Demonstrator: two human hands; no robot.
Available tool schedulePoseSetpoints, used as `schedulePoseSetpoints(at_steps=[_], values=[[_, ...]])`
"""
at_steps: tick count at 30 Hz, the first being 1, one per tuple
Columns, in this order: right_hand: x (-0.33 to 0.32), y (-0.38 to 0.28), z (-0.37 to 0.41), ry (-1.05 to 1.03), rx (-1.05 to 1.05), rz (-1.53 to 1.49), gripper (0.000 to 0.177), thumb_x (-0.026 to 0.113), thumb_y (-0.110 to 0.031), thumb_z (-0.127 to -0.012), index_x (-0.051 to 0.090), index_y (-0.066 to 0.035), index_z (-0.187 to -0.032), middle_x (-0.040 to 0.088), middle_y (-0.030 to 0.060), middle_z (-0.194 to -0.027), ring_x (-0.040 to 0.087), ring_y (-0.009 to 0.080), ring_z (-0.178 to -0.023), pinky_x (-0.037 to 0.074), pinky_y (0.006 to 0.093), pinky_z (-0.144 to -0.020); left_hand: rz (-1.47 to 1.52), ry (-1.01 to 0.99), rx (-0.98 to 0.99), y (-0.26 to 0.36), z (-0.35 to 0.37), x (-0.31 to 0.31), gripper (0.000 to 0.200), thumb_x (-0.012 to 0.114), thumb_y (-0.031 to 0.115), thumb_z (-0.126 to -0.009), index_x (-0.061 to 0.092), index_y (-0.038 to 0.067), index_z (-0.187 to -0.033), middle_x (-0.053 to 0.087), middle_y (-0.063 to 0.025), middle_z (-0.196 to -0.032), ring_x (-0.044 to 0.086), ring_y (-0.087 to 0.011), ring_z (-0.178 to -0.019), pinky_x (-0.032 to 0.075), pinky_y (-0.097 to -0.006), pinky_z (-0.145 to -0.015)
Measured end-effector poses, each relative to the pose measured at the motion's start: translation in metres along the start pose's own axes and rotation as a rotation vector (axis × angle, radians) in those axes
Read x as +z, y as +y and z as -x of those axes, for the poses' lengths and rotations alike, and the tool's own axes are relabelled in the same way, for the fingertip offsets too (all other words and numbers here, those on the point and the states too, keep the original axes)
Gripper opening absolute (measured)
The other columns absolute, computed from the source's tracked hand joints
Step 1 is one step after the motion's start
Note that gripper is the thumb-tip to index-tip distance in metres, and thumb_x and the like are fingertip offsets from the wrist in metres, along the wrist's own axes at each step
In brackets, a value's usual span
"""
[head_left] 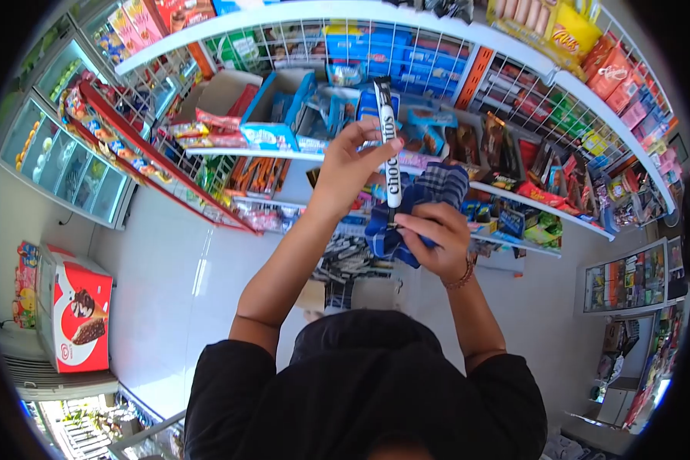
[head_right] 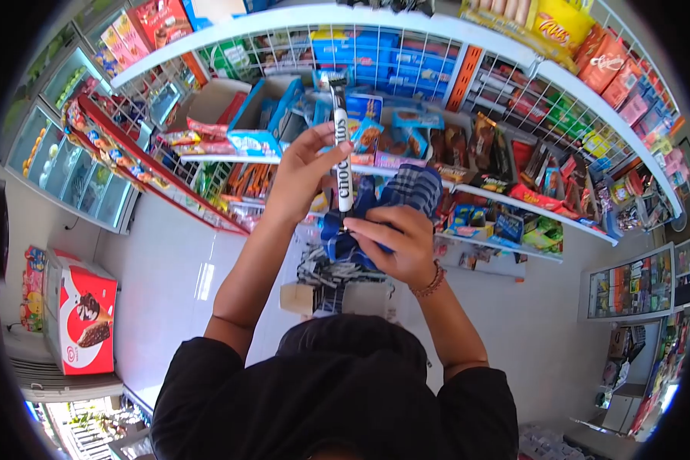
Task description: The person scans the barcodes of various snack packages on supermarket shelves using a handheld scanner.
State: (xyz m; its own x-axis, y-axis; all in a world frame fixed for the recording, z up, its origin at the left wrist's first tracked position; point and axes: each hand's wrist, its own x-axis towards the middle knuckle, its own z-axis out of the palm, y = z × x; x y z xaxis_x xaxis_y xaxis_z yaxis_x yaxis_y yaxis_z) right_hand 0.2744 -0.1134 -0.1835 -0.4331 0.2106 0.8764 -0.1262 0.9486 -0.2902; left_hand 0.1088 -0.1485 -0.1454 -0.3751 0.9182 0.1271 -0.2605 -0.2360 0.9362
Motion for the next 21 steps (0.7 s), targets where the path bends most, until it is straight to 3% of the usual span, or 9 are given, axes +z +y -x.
schedulePoseSetpoints(at_steps=[6,11,14,15,16,18,21], values=[[-0.019,0.002,-0.035,0.111,-0.144,0.155,0.032,0.072,-0.005,-0.057,0.067,-0.014,-0.087,0.056,0.0030,-0.074,0.051,0.0159,-0.053,0.038,0.0257,-0.047,0.017,-0.131,0.067,0.032,-0.021,0.037,0.043,0.070,0.015,-0.072,0.049,0.001,-0.107,0.054,-0.0023,-0.088,0.055,-0.0063,-0.072,0.047,-0.0180,-0.047],[-0.041,0.004,-0.082,0.240,-0.205,0.207,0.030,0.071,-0.003,-0.060,0.066,-0.011,-0.088,0.057,0.0049,-0.075,0.053,0.0165,-0.059,0.040,0.0249,-0.050,0.040,-0.155,0.181,0.075,-0.047,0.057,0.049,0.069,0.018,-0.072,0.046,0.000,-0.111,0.054,-0.0071,-0.096,0.058,-0.0118,-0.077,0.051,-0.0218,-0.050],[-0.048,0.008,-0.108,0.319,-0.182,0.151,0.029,0.069,0.003,-0.062,0.065,-0.005,-0.089,0.057,0.0080,-0.077,0.055,0.0176,-0.062,0.044,0.0249,-0.055,0.016,-0.159,0.217,0.098,-0.057,0.070,0.051,0.070,0.019,-0.072,0.046,0.000,-0.113,0.054,-0.0070,-0.098,0.057,-0.0120,-0.079,0.051,-0.0237,-0.052],[-0.050,0.013,-0.111,0.302,-0.130,0.136,0.025,0.066,0.005,-0.063,0.063,-0.001,-0.087,0.058,0.0112,-0.082,0.056,0.0200,-0.069,0.044,0.0257,-0.062,-0.049,-0.161,0.230,0.101,-0.063,0.071,0.052,0.068,0.022,-0.074,0.045,0.000,-0.115,0.054,-0.0073,-0.102,0.058,-0.0129,-0.081,0.051,-0.0264,-0.056],[-0.052,0.016,-0.120,0.311,-0.137,0.114,0.025,0.065,0.006,-0.065,0.062,-0.001,-0.089,0.059,0.0113,-0.082,0.056,0.0199,-0.072,0.044,0.0260,-0.064,-0.050,-0.168,0.244,0.106,-0.067,0.073,0.052,0.068,0.022,-0.074,0.045,0.000,-0.115,0.054,-0.0073,-0.102,0.058,-0.0129,-0.081,0.051,-0.0264,-0.056],[-0.056,0.027,-0.137,0.328,-0.096,0.076,0.024,0.062,0.007,-0.068,0.060,0.001,-0.091,0.058,0.0107,-0.083,0.056,0.0187,-0.075,0.043,0.0257,-0.067,-0.087,-0.135,0.197,0.114,-0.074,0.075,0.051,0.064,0.032,-0.076,0.048,0.004,-0.116,0.058,-0.0005,-0.093,0.054,-0.0075,-0.082,0.041,-0.0203,-0.062],[-0.055,0.042,-0.151,0.348,0.006,-0.047,0.021,0.059,0.005,-0.074,0.058,0.003,-0.095,0.057,0.0079,-0.087,0.054,0.0132,-0.079,0.042,0.0227,-0.071,-0.092,-0.099,0.235,0.113,-0.077,0.070,0.049,0.061,0.035,-0.078,0.049,0.008,-0.117,0.058,-0.0009,-0.100,0.054,-0.0105,-0.087,0.041,-0.0239,-0.068]])
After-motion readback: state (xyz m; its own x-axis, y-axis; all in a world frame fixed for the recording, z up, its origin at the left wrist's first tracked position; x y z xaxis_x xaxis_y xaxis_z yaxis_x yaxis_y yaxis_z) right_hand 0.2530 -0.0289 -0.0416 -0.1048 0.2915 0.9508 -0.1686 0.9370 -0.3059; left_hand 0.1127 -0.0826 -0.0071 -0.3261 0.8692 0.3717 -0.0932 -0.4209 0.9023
